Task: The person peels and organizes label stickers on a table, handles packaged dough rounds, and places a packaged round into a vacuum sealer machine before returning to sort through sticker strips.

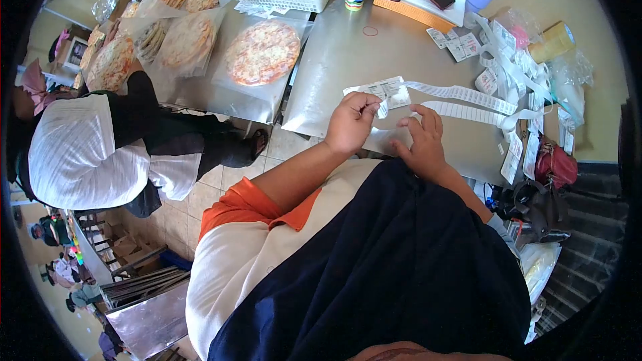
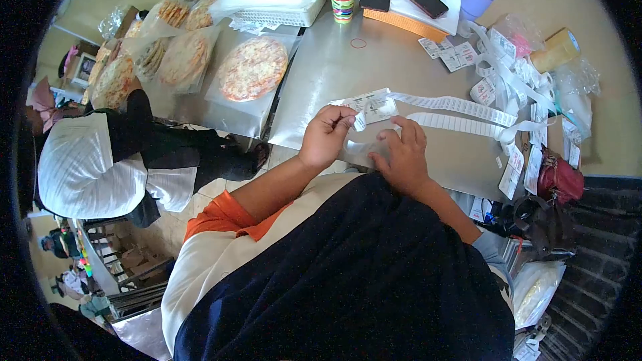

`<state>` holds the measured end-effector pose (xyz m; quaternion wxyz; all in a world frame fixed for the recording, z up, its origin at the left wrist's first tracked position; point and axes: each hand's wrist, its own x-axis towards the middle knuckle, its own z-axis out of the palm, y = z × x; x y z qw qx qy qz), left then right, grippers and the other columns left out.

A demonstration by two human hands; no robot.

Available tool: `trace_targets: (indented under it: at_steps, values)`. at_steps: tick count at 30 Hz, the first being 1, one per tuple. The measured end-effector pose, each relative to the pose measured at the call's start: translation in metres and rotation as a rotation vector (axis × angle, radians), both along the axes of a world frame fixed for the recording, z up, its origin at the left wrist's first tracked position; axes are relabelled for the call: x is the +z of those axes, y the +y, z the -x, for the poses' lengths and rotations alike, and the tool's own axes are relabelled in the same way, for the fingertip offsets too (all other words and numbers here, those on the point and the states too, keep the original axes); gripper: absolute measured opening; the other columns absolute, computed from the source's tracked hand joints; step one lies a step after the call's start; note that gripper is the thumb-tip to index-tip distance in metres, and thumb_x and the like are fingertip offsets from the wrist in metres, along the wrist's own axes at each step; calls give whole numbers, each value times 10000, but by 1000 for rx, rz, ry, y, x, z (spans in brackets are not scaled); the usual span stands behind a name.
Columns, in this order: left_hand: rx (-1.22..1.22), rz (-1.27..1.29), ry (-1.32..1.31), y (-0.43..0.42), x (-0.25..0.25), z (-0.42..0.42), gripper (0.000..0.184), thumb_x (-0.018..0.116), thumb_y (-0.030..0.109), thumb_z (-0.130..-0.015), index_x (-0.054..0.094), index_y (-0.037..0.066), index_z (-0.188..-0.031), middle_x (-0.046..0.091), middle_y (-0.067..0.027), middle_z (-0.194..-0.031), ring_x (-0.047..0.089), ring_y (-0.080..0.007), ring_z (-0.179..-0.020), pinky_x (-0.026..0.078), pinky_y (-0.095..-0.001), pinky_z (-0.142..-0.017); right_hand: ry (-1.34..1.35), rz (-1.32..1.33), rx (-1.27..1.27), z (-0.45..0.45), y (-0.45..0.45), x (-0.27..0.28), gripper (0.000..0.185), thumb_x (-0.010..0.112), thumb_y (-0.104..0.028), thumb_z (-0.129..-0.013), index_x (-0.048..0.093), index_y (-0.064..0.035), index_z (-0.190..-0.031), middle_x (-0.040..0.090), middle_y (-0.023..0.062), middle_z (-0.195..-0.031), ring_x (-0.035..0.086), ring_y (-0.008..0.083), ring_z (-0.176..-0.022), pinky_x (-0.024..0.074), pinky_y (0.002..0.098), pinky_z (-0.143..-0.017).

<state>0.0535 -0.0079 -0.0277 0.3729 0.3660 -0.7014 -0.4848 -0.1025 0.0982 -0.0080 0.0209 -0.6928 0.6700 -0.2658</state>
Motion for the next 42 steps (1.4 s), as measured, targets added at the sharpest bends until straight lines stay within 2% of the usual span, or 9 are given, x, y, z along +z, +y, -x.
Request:
trace_targets:
  at_steps: [8, 15, 26, 29, 32, 33, 36, 40, 42]
  values:
    - [142, -823, 404, -2, 6, 7, 93, 516, 102, -913, 551, 28, -957, 602, -43, -834, 568, -109, -692, 468, -249, -609, 179, 141, 131, -8, 25, 4, 148, 666, -157, -700, 591, -111, -819, 560, 24, -823, 528, 223, -794, 382, 372, -742]
    - [42, -826, 443, 1, 7, 17, 88, 523, 103, -912, 544, 30, -955, 593, -47, -843, 565, -114, -734, 486, -277, -676, -103, -82, 311, 2, 36, 4, 181, 656, -152, -698, 639, -127, -876, 570, 14, -806, 535, 214, -776, 393, 358, -747]
    - [-149, -915, 119, 15, 9, 47, 106, 507, 116, -899, 522, 29, -958, 560, -57, -854, 547, -150, -740, 462, -283, -710, 379, 406, -424, 53, 53, 46, 344, 701, -72, -636, 727, -212, -949, 427, 52, -900, 409, 218, -888, 278, 321, -816]
    - [-61, -714, -75, 20, 8, 62, 183, 529, 149, -888, 545, 42, -1036, 567, -76, -961, 547, -192, -866, 445, -315, -772, 370, 459, -401, 68, 52, 42, 326, 710, -84, -625, 733, -218, -921, 424, 44, -878, 420, 215, -866, 296, 331, -788]
    - [-280, 364, -121, 3, 21, 74, 239, 550, 163, -875, 557, 47, -1084, 562, -108, -1039, 504, -245, -997, 394, -356, -876, 275, 504, -172, 83, 49, 41, 364, 689, -112, -565, 721, -224, -909, 439, 35, -868, 447, 217, -809, 353, 348, -699]
    - [-481, 421, -129, 1, 34, 78, 266, 568, 175, -866, 563, 41, -1095, 556, -121, -1068, 462, -279, -1057, 333, -377, -950, 238, 537, -105, 88, 46, 38, 336, 700, -134, -561, 721, -227, -884, 443, 28, -849, 451, 215, -782, 357, 341, -687]
    - [-788, 79, -172, 9, 62, 96, 261, 578, 186, -869, 571, 40, -1085, 550, -123, -1080, 448, -277, -1075, 322, -379, -959, 154, 509, -105, 93, 41, 40, 325, 692, -127, -579, 717, -229, -887, 468, 32, -864, 459, 216, -770, 365, 337, -691]
    - [-836, -401, -264, 6, 51, 118, 212, 616, 169, -855, 590, 60, -1035, 615, -60, -922, 547, -153, -855, 433, -295, -816, 65, 415, -205, 108, 35, 42, 321, 676, -99, -660, 688, -169, -973, 501, 52, -919, 478, 229, -792, 387, 333, -700]
    - [-719, -587, -33, 9, 40, 127, 182, 610, 146, -859, 591, 53, -1015, 612, -46, -874, 542, -114, -803, 445, -269, -756, -5, 390, -408, 105, 33, 47, 288, 659, -80, -711, 668, -123, -996, 516, 73, -905, 491, 228, -777, 398, 316, -700]
